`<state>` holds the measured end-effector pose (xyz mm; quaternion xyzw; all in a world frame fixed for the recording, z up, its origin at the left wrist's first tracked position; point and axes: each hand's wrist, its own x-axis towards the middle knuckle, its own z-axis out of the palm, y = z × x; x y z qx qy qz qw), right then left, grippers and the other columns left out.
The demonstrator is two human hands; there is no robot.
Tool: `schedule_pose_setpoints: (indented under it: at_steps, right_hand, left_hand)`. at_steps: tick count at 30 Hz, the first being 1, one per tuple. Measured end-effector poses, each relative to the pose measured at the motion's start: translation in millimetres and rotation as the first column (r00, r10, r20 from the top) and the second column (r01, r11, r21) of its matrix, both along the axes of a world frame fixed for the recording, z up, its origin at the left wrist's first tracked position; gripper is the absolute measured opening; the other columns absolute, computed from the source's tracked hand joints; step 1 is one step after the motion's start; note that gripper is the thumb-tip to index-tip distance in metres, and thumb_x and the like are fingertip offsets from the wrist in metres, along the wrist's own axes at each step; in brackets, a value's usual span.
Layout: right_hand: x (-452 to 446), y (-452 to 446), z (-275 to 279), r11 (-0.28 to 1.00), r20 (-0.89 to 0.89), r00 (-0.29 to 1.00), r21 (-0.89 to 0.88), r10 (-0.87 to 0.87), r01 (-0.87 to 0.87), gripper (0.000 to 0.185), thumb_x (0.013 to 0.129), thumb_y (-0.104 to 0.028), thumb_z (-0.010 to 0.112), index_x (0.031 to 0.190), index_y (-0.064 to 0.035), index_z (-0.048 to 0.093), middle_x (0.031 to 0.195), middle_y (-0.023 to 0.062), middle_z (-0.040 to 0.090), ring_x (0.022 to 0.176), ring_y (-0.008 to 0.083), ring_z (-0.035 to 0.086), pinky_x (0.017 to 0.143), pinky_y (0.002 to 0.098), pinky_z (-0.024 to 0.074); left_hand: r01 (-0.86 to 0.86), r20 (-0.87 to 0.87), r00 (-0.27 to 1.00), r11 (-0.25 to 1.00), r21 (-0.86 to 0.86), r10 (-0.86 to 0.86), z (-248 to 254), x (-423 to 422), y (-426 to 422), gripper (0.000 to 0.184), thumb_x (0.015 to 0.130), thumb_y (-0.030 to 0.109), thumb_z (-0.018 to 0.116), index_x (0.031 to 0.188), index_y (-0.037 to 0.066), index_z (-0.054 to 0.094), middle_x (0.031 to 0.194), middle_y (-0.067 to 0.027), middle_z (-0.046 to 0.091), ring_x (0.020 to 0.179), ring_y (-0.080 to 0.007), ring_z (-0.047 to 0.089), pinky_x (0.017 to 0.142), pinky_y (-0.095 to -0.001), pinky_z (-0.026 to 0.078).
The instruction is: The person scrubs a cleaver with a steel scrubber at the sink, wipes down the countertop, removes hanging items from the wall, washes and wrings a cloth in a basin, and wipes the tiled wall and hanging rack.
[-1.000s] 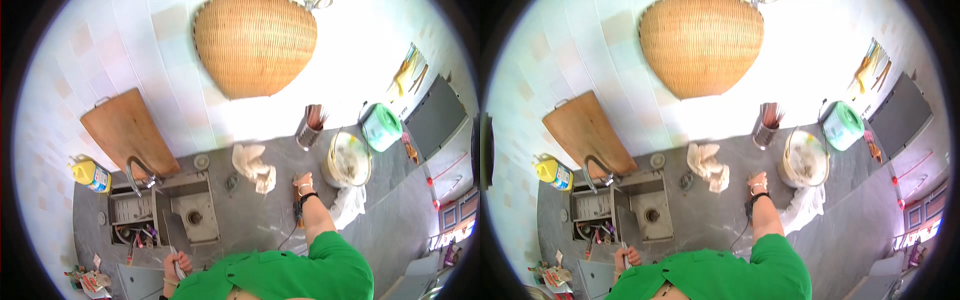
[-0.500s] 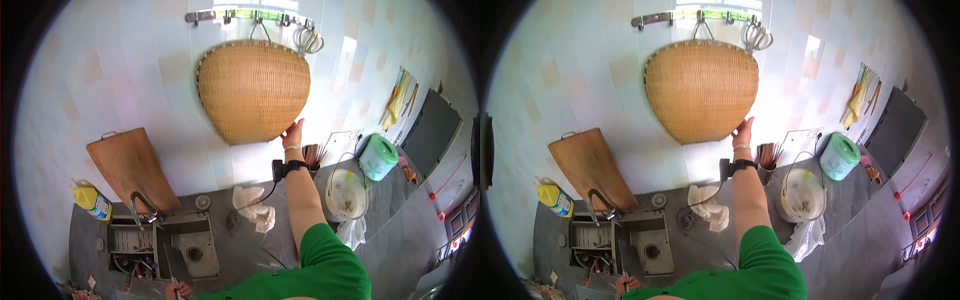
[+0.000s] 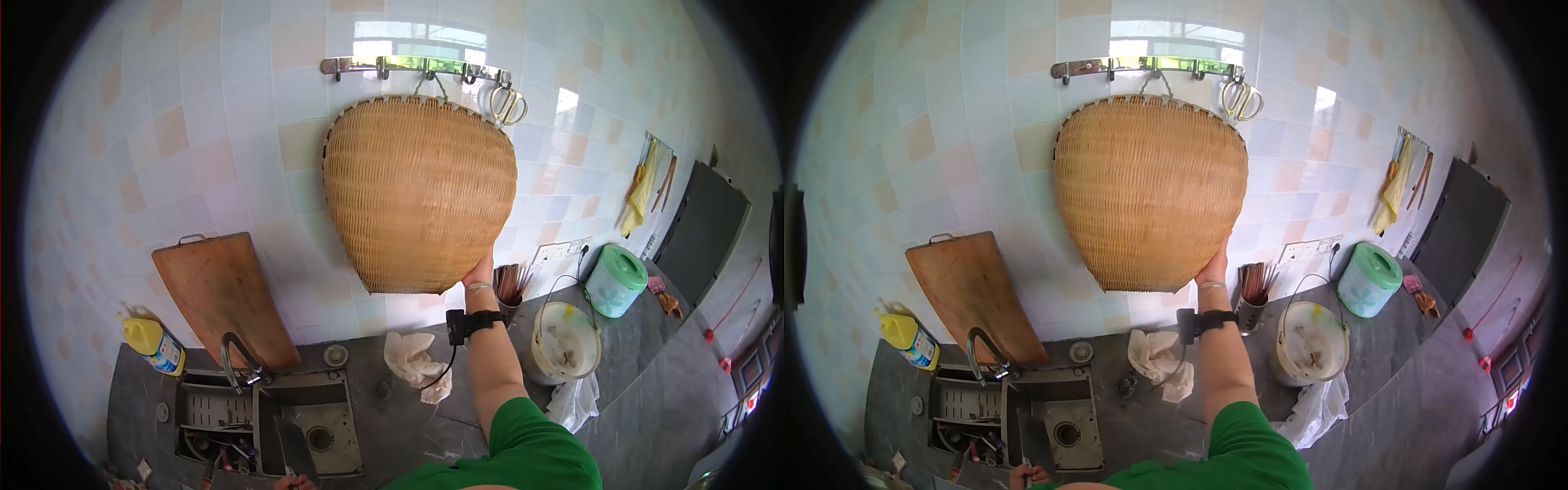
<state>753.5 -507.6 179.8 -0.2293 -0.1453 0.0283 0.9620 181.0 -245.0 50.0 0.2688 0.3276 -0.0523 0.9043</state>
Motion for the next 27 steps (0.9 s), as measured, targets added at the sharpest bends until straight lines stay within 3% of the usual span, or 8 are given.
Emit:
schedule_pose_setpoints:
  at_steps: [3, 6, 9, 11, 15, 18, 21, 27]
  right_hand:
    - [-7, -6, 20, 1.000, 0.039, 0.999, -0.011, -0.020, 0.021, 0.057, 0.091, -0.051, 0.040, 0.127, -0.0075, 0.045, 0.123, 0.0073, 0.053, 0.108, 0.0257, 0.053, 0.088, 0.0400, 0.0454]
    - [-17, -15, 38, 0.999, 0.053, 0.998, -0.036, -0.026, 0.028, 0.054, 0.092, -0.047, 0.040, 0.127, -0.0071, 0.046, 0.123, 0.0079, 0.053, 0.108, 0.0258, 0.054, 0.088, 0.0400, 0.0462]
    - [-17, -21, 58, 0.993, 0.089, 0.991, -0.056, -0.097, 0.102, 0.052, 0.092, -0.045, 0.041, 0.126, -0.0064, 0.046, 0.123, 0.0089, 0.054, 0.108, 0.0265, 0.054, 0.088, 0.0404, 0.0469]
    - [-7, -28, 68, 0.991, 0.121, 0.985, -0.045, -0.122, 0.128, 0.051, 0.091, -0.043, 0.045, 0.125, -0.0054, 0.047, 0.121, 0.0100, 0.055, 0.105, 0.0269, 0.055, 0.085, 0.0410, 0.0488]
    - [-33, -57, 84, 0.941, 0.084, 0.971, -0.242, -0.223, 0.237, 0.043, 0.092, -0.038, 0.047, 0.115, -0.0025, 0.054, 0.110, 0.0106, 0.060, 0.097, 0.0268, 0.059, 0.079, 0.0401, 0.0513]
    - [-88, -101, 79, 0.819, 0.038, 0.951, -0.500, -0.305, 0.283, 0.048, 0.092, -0.041, 0.046, 0.113, 0.0004, 0.055, 0.106, 0.0099, 0.062, 0.093, 0.0230, 0.061, 0.076, 0.0345, 0.0510]
    - [-144, -146, 74, 0.689, 0.138, 0.966, -0.679, -0.220, 0.254, 0.051, 0.092, -0.043, 0.045, 0.111, 0.0039, 0.055, 0.101, 0.0105, 0.064, 0.085, 0.0195, 0.062, 0.072, 0.0291, 0.0505]
    - [-257, -193, 36, 0.052, 0.265, 0.964, -0.962, -0.040, 0.266, 0.036, 0.087, -0.033, 0.060, 0.095, 0.0025, 0.060, 0.079, -0.0004, 0.058, 0.072, 0.0058, 0.050, 0.064, 0.0223, 0.0436]
  left_hand:
    - [0.105, 0.186, 0.981, 0.959, -0.264, -0.056, -26, -6, 14, 0.025, 0.087, 0.020, 0.050, 0.071, 0.007, 0.037, 0.065, -0.0017, 0.032, 0.055, -0.0143, 0.031, 0.054, -0.0287, 0.032]
    - [0.091, 0.083, 0.993, 0.993, -0.074, -0.085, -45, -15, 20, 0.027, 0.087, 0.025, 0.053, 0.076, 0.008, 0.037, 0.072, -0.0047, 0.036, 0.068, -0.0159, 0.036, 0.070, -0.0388, 0.038]
    - [-0.082, -0.083, 0.995, 0.962, -0.261, 0.062, -100, -23, 37, 0.014, 0.071, 0.021, 0.046, 0.069, 0.009, 0.040, 0.063, 0.0004, 0.035, 0.054, -0.0139, 0.035, 0.050, -0.0296, 0.030]
    - [-0.031, 0.022, 0.999, 0.992, -0.120, 0.034, -27, -6, -1, 0.010, 0.074, 0.020, 0.044, 0.071, 0.011, 0.043, 0.059, 0.0004, 0.035, 0.050, -0.0129, 0.035, 0.047, -0.0282, 0.030]
    - [-0.016, 0.091, 0.996, 0.996, -0.089, 0.024, 8, -3, -17, 0.010, 0.076, 0.020, 0.043, 0.073, 0.011, 0.042, 0.057, 0.0011, 0.034, 0.047, -0.0118, 0.033, 0.044, -0.0273, 0.028]
    - [-0.074, 0.066, 0.994, 0.975, -0.209, 0.089, 8, -11, -14, 0.009, 0.076, 0.017, 0.044, 0.072, 0.011, 0.040, 0.057, 0.0009, 0.034, 0.046, -0.0108, 0.035, 0.043, -0.0252, 0.030]
    - [-0.135, 0.059, 0.987, 0.963, -0.234, 0.152, 13, -17, -17, 0.008, 0.075, 0.014, 0.046, 0.073, 0.010, 0.039, 0.057, 0.0012, 0.035, 0.046, -0.0100, 0.036, 0.043, -0.0249, 0.031]
    - [-0.140, 0.031, 0.988, 0.966, -0.219, 0.151, 11, -27, -17, 0.007, 0.075, 0.013, 0.045, 0.073, 0.010, 0.039, 0.057, 0.0012, 0.035, 0.045, -0.0100, 0.035, 0.043, -0.0246, 0.030]
